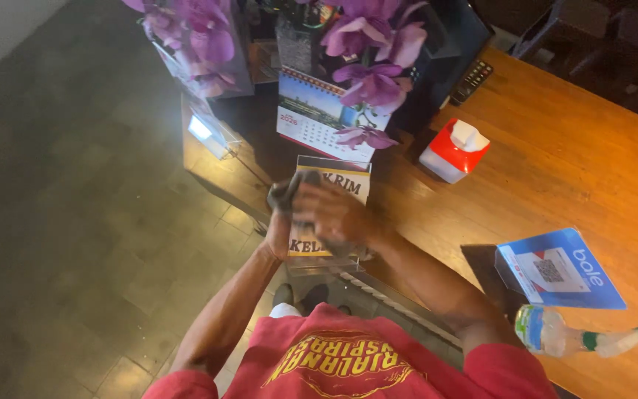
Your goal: Wiping and cleaning various printed signs and a calendar on a counter.
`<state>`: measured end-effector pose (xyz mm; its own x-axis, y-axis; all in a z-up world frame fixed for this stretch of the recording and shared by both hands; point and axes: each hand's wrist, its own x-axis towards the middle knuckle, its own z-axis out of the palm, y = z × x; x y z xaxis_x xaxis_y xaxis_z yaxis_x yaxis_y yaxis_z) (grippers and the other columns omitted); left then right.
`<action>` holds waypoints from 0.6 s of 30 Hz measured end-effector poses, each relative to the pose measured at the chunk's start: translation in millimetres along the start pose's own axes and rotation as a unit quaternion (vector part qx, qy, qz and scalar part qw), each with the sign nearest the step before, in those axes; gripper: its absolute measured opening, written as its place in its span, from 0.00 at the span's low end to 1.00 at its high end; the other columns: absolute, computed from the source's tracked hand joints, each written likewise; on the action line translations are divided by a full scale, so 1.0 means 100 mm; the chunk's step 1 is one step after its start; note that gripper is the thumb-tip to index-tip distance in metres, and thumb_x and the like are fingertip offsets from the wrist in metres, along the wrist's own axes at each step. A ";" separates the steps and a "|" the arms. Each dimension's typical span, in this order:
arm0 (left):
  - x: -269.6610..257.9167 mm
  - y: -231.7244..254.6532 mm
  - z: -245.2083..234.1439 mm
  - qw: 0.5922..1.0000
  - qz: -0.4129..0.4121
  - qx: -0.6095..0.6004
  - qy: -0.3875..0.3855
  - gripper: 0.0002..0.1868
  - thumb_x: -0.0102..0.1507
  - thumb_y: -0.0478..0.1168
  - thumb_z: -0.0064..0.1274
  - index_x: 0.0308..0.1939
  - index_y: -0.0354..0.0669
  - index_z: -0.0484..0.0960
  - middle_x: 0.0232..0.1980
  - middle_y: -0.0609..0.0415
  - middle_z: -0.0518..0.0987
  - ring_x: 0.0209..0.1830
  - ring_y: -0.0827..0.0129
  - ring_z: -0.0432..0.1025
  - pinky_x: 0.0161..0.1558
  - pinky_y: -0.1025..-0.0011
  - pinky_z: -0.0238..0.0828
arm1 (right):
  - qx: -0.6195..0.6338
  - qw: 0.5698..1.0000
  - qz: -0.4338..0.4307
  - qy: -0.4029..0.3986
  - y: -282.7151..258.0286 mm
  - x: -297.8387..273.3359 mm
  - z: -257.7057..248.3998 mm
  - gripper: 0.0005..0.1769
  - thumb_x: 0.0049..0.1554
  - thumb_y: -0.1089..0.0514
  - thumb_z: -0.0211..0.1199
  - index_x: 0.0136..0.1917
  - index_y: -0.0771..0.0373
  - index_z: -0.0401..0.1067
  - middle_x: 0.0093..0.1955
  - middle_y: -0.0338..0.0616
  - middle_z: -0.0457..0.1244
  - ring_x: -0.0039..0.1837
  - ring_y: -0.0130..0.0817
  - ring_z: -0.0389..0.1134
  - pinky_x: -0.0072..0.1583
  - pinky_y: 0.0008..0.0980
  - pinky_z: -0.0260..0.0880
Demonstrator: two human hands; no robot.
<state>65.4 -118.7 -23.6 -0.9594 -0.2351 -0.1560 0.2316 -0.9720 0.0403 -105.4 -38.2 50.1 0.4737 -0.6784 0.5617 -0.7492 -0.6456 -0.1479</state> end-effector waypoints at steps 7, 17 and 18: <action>-0.18 0.32 0.04 0.983 0.047 0.179 0.003 0.34 0.73 0.65 0.40 0.71 0.43 0.69 0.61 0.45 0.78 0.56 0.55 0.77 0.57 0.52 0.76 | -0.050 0.975 0.197 0.090 0.39 0.10 0.08 0.31 0.53 0.67 0.67 0.70 0.55 0.69 0.75 0.48 0.61 0.82 0.50 0.53 0.79 0.54 0.55; -0.28 0.94 -0.07 0.988 -0.009 0.099 -0.117 0.42 0.73 0.70 0.32 0.75 0.38 0.64 0.68 0.38 0.74 0.60 0.51 0.75 0.58 0.54 0.75 | 0.068 0.991 -0.037 -0.112 -0.18 0.38 0.34 0.19 0.50 0.62 0.68 0.56 0.54 0.77 0.66 0.35 0.66 0.75 0.41 0.59 0.74 0.55 0.54; -0.30 0.98 -0.01 0.990 -0.001 0.122 -0.073 0.44 0.72 0.70 0.31 0.75 0.36 0.64 0.68 0.38 0.73 0.61 0.51 0.75 0.59 0.56 0.74 | 0.110 0.981 -0.022 -0.160 -0.21 0.39 0.34 0.17 0.48 0.63 0.67 0.53 0.52 0.77 0.65 0.33 0.67 0.75 0.40 0.59 0.74 0.54 0.55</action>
<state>117.6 -207.2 -16.2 -0.9771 -0.2126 -0.0123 0.2007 -0.9387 0.2802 -55.0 -63.2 47.4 0.6511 -0.7004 0.2924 -0.6230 -0.7132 -0.3212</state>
